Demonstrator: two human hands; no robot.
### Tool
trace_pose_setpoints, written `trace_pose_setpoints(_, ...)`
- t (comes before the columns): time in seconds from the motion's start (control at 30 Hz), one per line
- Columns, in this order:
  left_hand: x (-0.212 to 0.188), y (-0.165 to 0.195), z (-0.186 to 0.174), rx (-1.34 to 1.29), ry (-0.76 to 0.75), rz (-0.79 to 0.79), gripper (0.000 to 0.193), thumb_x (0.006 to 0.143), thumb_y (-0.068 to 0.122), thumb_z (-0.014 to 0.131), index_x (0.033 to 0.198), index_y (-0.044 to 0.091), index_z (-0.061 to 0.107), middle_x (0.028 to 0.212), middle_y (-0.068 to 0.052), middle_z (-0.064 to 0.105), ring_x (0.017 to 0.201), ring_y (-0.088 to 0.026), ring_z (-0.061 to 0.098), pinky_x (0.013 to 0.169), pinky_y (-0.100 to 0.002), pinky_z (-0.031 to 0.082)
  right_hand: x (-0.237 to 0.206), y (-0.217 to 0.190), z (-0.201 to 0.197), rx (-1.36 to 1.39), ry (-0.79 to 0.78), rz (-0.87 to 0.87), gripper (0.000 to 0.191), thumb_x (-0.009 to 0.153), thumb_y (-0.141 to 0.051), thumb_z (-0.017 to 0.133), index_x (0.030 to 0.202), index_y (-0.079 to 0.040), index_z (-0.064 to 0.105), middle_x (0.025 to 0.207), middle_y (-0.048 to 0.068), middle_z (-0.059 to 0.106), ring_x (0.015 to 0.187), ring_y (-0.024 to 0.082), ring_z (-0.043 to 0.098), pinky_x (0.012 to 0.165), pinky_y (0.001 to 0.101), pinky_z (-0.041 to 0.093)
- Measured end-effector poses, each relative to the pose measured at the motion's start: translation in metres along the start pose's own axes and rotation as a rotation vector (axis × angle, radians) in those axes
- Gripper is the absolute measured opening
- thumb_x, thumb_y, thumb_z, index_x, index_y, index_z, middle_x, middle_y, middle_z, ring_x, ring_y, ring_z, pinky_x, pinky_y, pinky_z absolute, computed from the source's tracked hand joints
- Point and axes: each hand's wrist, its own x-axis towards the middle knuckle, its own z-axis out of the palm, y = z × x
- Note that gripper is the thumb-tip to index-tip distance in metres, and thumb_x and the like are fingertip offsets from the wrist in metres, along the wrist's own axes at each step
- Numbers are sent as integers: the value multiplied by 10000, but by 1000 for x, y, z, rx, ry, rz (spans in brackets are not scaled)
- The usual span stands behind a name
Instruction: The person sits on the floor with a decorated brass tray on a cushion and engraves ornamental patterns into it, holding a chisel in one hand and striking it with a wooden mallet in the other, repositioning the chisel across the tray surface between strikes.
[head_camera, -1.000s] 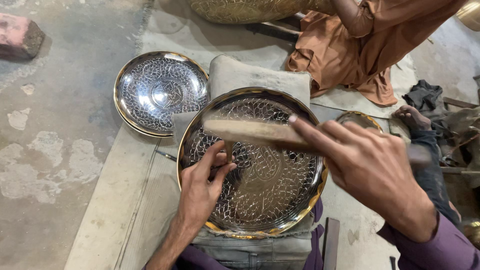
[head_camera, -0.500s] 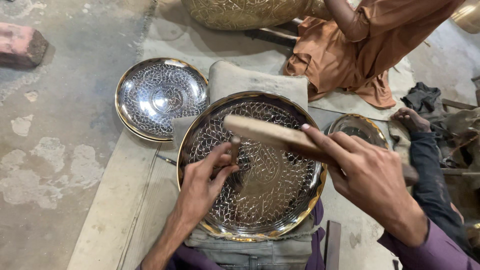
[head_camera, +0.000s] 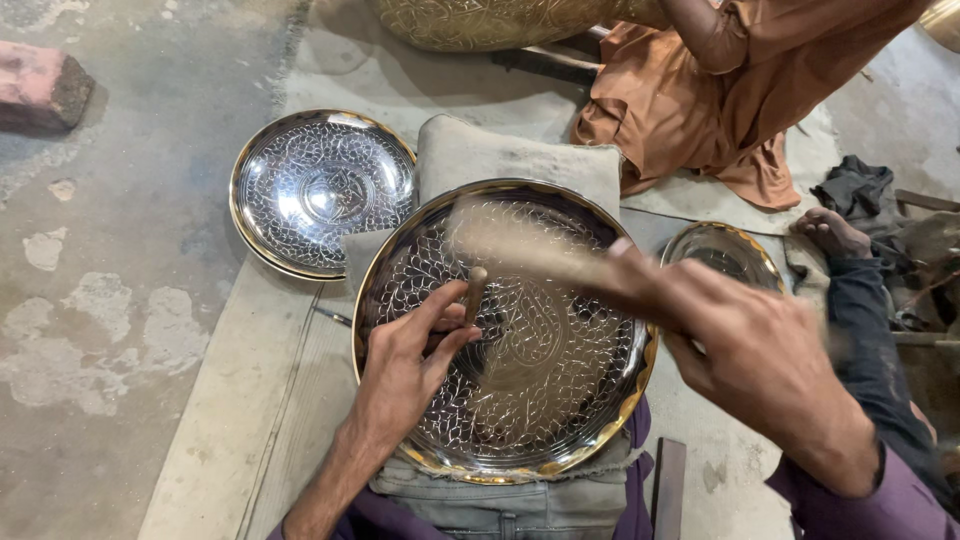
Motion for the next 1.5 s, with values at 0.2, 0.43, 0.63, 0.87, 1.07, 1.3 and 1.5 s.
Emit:
trace_pose_setpoints(0.2, 7, 10, -5, 61, -71, 7, 510, 897, 35, 723, 1374, 144, 579, 1097, -165, 778, 1002, -241, 784, 832, -370, 669, -5, -8, 3, 89, 60, 30, 776, 828, -166, 732, 1545, -239, 443, 1120, 108, 708, 834, 234, 727, 695, 373, 607)
trace_pose_setpoints(0.43, 18, 22, -13, 40, -227, 27, 545, 874, 7, 691, 1394, 126, 579, 1128, -149, 768, 962, -235, 790, 809, -355, 659, -30, -8, 22, 22, 46, 127, 776, 843, -150, 739, 1555, -286, 462, 1046, 59, 707, 801, 236, 714, 671, 383, 579)
trace_pose_setpoints(0.63, 28, 29, -19, 117, -342, 79, 577, 848, 19, 722, 1396, 125, 577, 1095, -122, 773, 941, -235, 783, 798, -378, 640, -58, -2, 50, 94, 23, 294, 798, 819, -117, 759, 1531, -297, 447, 1025, 43, 735, 770, 223, 738, 667, 357, 604)
trace_pose_setpoints(0.87, 34, 34, -22, 183, -426, 186, 654, 780, -43, 704, 1393, 150, 582, 1166, -103, 759, 957, -235, 775, 869, -386, 639, -96, 7, 82, 187, 144, 350, 789, 720, -14, 761, 1446, -231, 541, 1061, 158, 773, 821, 259, 753, 695, 404, 609)
trace_pose_setpoints(1.07, 31, 25, -15, 304, -528, 100, 603, 870, -29, 644, 1406, 238, 573, 1066, -41, 787, 922, -214, 779, 872, -400, 641, -98, 5, 101, 639, 412, 275, 763, 852, -37, 674, 1544, -265, 446, 1082, 60, 719, 891, 219, 722, 725, 318, 603)
trace_pose_setpoints(1.3, 1, 10, 3, 61, -6, -117, 483, 937, 94, 668, 1397, 178, 547, 1108, -157, 761, 1026, -270, 769, 798, -403, 696, -64, 10, 51, 26, -26, 320, 811, 810, -138, 726, 1540, -357, 450, 1012, 40, 697, 684, 192, 696, 578, 340, 594)
trace_pose_setpoints(1.5, -5, 6, 6, 7, 57, -129, 491, 916, 115, 707, 1377, 153, 541, 1072, -157, 773, 1017, -273, 775, 807, -410, 692, -22, -2, 12, -240, 22, -19, 797, 785, -176, 739, 1522, -328, 478, 971, 36, 648, 782, 234, 679, 655, 385, 585)
